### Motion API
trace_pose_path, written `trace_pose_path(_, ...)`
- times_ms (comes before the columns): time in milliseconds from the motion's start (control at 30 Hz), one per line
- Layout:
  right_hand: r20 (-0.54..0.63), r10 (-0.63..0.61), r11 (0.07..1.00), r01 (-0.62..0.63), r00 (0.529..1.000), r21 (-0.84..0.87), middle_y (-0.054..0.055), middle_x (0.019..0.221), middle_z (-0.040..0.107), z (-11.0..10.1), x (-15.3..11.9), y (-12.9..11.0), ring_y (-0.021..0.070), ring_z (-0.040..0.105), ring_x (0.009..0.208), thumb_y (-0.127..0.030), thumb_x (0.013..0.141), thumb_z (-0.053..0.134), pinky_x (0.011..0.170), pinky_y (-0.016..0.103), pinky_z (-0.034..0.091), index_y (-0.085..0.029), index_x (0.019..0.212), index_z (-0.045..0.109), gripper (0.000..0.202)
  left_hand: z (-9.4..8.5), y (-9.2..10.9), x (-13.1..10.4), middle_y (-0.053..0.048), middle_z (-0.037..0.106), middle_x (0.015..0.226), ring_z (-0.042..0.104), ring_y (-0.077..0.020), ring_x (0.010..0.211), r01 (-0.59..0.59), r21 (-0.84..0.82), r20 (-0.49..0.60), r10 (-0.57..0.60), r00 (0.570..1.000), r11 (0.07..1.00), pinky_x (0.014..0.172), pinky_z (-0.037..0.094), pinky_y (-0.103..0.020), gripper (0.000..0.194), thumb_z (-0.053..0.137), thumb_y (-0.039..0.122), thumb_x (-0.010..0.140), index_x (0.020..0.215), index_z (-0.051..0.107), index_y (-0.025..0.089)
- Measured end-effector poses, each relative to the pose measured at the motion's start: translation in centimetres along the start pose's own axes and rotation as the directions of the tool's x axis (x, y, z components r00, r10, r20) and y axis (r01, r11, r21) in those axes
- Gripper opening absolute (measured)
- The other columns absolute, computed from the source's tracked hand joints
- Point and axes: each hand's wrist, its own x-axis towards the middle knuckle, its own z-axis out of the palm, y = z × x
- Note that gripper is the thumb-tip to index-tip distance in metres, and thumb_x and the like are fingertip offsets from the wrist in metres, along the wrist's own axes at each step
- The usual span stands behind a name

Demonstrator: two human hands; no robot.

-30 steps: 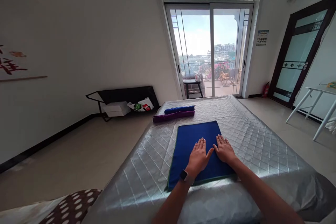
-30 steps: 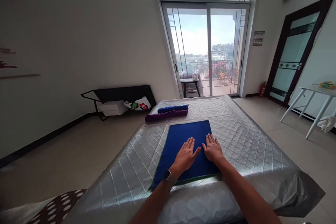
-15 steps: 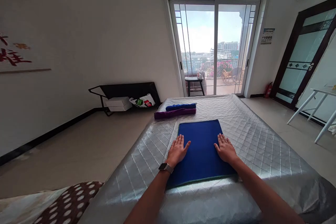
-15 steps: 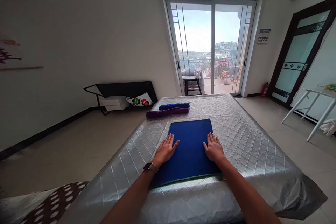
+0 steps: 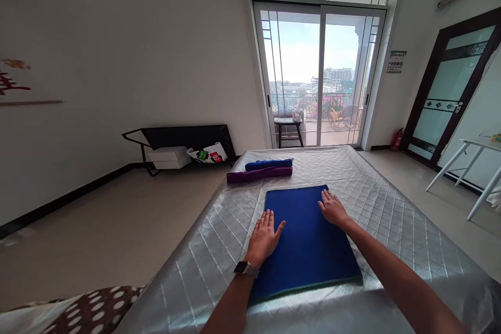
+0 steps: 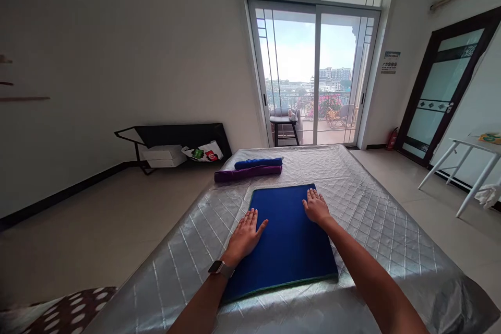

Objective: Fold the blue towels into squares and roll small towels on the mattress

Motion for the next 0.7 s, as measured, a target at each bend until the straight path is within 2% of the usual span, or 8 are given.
trace_pose_path(133, 0.015, 0.011, 1.0, -0.011, 1.0, 0.017, 0.013, 0.164, 0.022, -0.2, 3.3, 0.5, 0.0187, 0.013, 0.152, -0.039, 0.102, 0.023, 0.121, 0.033, 0.011, -0.005, 0.156, 0.024, 0.063, 0.9, -0.5, 0.0, -0.02, 0.039, 0.155, 0.03, -0.0315, 0.148, -0.033, 0.014, -0.027, 0.033, 0.999, 0.999, 0.119, 0.029, -0.049, 0.083, 0.015, 0.065, 0.098, 0.15, 0.038, 0.004)
trace_pose_path(267, 0.024, 0.018, 0.999, -0.019, 1.0, 0.03, 0.013, 0.163, 0.022, 0.5, 4.9, 1.1, 0.0186, 0.014, 0.152, -0.039, 0.102, 0.023, 0.121, 0.032, 0.011, -0.004, 0.156, 0.025, 0.064, 1.7, -1.0, 0.0, -0.018, 0.04, 0.156, 0.031, -0.0312, 0.147, -0.036, 0.031, -0.044, 0.037, 0.998, 0.999, 0.119, 0.03, -0.05, 0.081, 0.015, 0.064, 0.098, 0.151, 0.037, 0.007)
trace_pose_path(400, 0.011, 0.036, 0.999, -0.036, 0.999, 0.032, 0.012, 0.164, 0.018, 1.6, 5.3, 1.3, 0.0179, 0.01, 0.153, -0.041, 0.102, 0.022, 0.122, 0.033, 0.008, -0.003, 0.156, 0.022, 0.067, 1.8, -1.4, 0.0, -0.017, 0.036, 0.157, 0.029, -0.0295, 0.148, -0.037, 0.043, 0.001, 0.037, 0.999, 0.998, 0.12, 0.03, -0.046, 0.082, 0.016, 0.064, 0.097, 0.151, 0.038, 0.007)
trace_pose_path(533, 0.011, 0.03, 0.998, -0.031, 0.999, 0.06, 0.011, 0.164, 0.018, 2.0, 5.1, 1.3, 0.0177, 0.01, 0.153, -0.042, 0.101, 0.021, 0.122, 0.033, 0.007, -0.004, 0.157, 0.021, 0.067, 1.8, -2.8, 0.1, -0.017, 0.036, 0.157, 0.031, -0.0286, 0.147, 0.005, 0.055, 0.039, -0.007, 0.999, 0.998, 0.119, 0.031, -0.044, 0.081, 0.014, 0.063, 0.098, 0.149, 0.04, 0.005)
trace_pose_path(633, 0.007, 0.032, 0.995, -0.033, 0.999, 0.09, 0.011, 0.164, 0.018, 1.9, 5.1, 1.3, 0.0177, 0.01, 0.153, -0.042, 0.101, 0.021, 0.122, 0.033, 0.007, -0.003, 0.157, 0.022, 0.068, 1.5, -3.9, 0.2, -0.019, 0.041, 0.154, 0.035, -0.0299, 0.145, 0.013, 0.073, 0.024, -0.014, 1.0, 0.997, 0.118, 0.034, -0.046, 0.081, 0.014, 0.061, 0.098, 0.147, 0.043, 0.004)
trace_pose_path(700, 0.0, 0.034, 0.994, -0.033, 0.999, 0.109, 0.011, 0.164, 0.017, 1.9, 5.2, 1.3, 0.018, 0.01, 0.153, -0.042, 0.101, 0.022, 0.122, 0.034, 0.008, -0.003, 0.157, 0.022, 0.068, 1.0, -3.9, 0.2, -0.019, 0.045, 0.152, 0.037, -0.0301, 0.144, -0.005, 0.066, -0.01, 0.006, 1.0, 0.998, 0.116, 0.036, -0.047, 0.079, 0.016, 0.061, 0.099, 0.147, 0.043, 0.005)
